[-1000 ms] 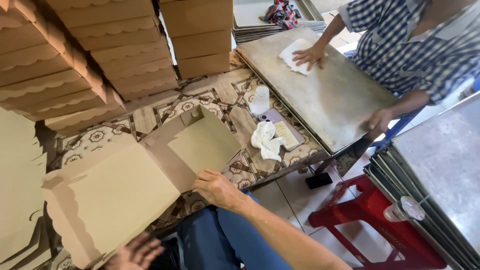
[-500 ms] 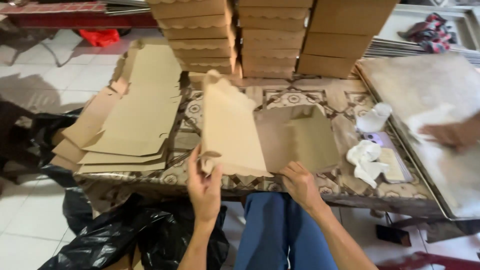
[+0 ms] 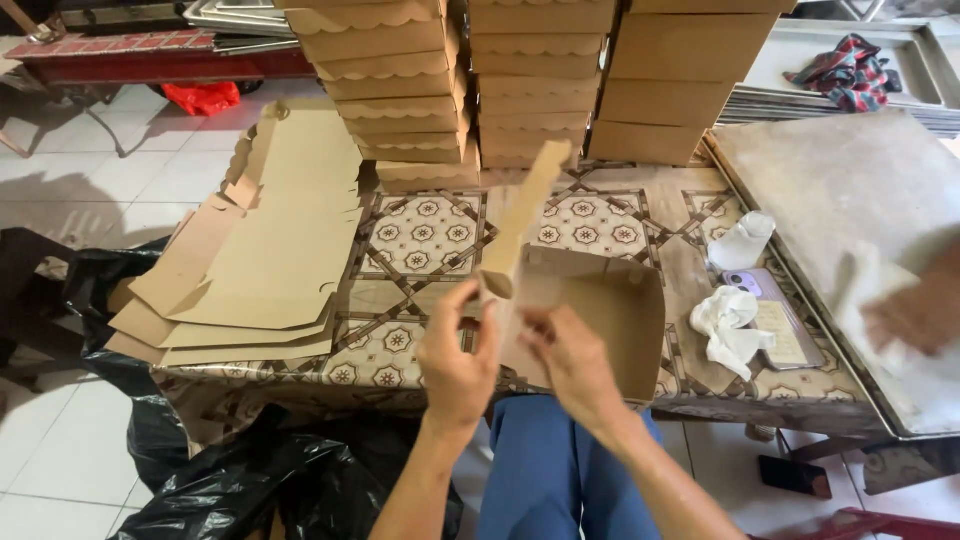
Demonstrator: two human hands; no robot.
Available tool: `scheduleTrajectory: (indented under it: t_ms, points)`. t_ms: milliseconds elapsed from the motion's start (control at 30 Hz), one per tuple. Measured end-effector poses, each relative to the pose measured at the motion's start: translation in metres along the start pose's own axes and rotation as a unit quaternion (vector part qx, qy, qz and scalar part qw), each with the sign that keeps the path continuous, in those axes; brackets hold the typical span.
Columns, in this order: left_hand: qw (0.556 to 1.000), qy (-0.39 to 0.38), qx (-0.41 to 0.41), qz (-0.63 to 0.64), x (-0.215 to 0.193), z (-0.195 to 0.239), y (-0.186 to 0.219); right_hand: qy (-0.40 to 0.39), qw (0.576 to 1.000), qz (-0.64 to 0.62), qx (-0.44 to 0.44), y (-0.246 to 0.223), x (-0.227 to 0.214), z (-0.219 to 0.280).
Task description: The person assembles flat cardboard boxes by folding and interlocking the flaps to form a three-dimensional container. They repeatedly pick up flat pieces, fold the sides, and secure the tabs, then stack the finished boxes on a nearby pile.
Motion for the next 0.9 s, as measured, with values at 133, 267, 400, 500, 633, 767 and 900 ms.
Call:
scheduleTrajectory:
  t_ms: [133, 267, 400, 500, 633, 767, 900]
  points:
    - [0.996, -0.047, 0.075, -0.011, 0.021, 0.017, 0.011, 0.068, 0.992, -0.103, -0.003, -0.042, -0.031, -0.022]
    - [0.988, -0.105, 0.117, 0.009, 0.023, 0.010, 0.049, 0.098, 0.990, -0.102, 0.015, -0.052, -0.044, -0.018]
    - [0.975, -0.160, 0.132, 0.073, 0.020, -0.007, 0.068, 0.132, 0.988, -0.074, 0.015, -0.037, -0.059, -0.024]
    - [0.954, -0.252, 0.142, 0.077, 0.023, -0.022, 0.075, 0.023, 0.987, -0.146, 0.061, -0.035, -0.062, -0.024]
    - [0.880, -0.398, 0.255, -0.044, 0.037, -0.054, 0.092, -0.068, 0.973, -0.218, 0.046, -0.043, -0.060, -0.028]
    - [0.856, -0.460, 0.202, -0.118, 0.029, -0.074, 0.088, 0.004, 0.973, -0.220, 0.072, -0.060, -0.059, -0.029]
    - [0.893, -0.385, 0.217, -0.083, 0.008, -0.088, 0.095, 0.105, 0.989, -0.102, 0.021, -0.073, -0.050, -0.013]
Point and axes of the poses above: each hand's wrist, its own z-axis away from the middle knuckle, its own x-axis out of the palm, y = z × x, the point moved 4 cm from there along -z, towards the middle knuckle, and after that the axes turned 13 degrees about y, right-handed, at the moved point
